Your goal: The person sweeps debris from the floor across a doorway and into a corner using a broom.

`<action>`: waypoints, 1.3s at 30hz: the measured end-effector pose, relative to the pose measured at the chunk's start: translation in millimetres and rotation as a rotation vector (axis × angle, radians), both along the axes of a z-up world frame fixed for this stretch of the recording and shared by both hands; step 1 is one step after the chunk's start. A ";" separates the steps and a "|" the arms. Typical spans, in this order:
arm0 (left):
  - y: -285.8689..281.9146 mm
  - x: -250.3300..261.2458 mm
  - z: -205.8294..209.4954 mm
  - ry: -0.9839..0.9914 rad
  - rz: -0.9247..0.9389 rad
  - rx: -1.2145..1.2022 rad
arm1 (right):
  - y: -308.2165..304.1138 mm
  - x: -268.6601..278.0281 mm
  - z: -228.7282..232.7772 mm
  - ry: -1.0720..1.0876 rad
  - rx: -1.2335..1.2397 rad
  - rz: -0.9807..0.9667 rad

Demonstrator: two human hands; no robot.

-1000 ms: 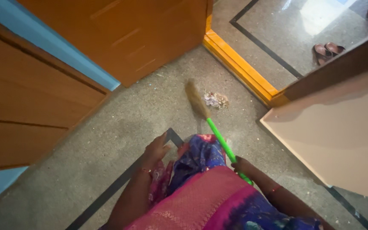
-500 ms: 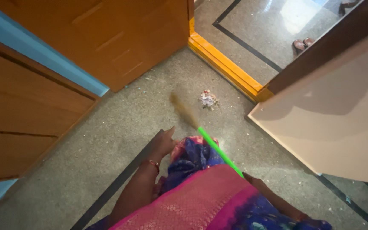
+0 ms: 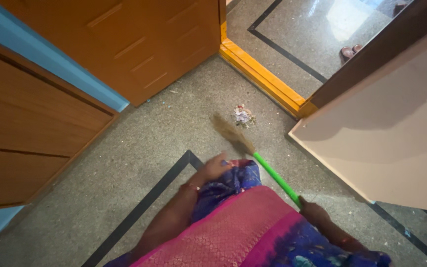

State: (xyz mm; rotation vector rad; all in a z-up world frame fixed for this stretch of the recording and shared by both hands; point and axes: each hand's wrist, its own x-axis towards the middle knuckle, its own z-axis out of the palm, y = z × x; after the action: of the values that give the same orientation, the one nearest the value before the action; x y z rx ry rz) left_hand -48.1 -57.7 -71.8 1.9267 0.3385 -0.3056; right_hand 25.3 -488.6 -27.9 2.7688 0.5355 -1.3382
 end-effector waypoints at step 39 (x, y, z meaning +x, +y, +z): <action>-65.9 -101.6 -24.1 0.747 -0.015 -0.684 | -163.7 55.3 103.4 0.052 -0.219 -0.327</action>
State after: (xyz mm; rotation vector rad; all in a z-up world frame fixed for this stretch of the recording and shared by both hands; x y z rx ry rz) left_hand -149.8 -123.6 -95.9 1.0863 0.6093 -1.0150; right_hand 80.6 -652.3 75.5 2.7252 -0.0692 -1.4265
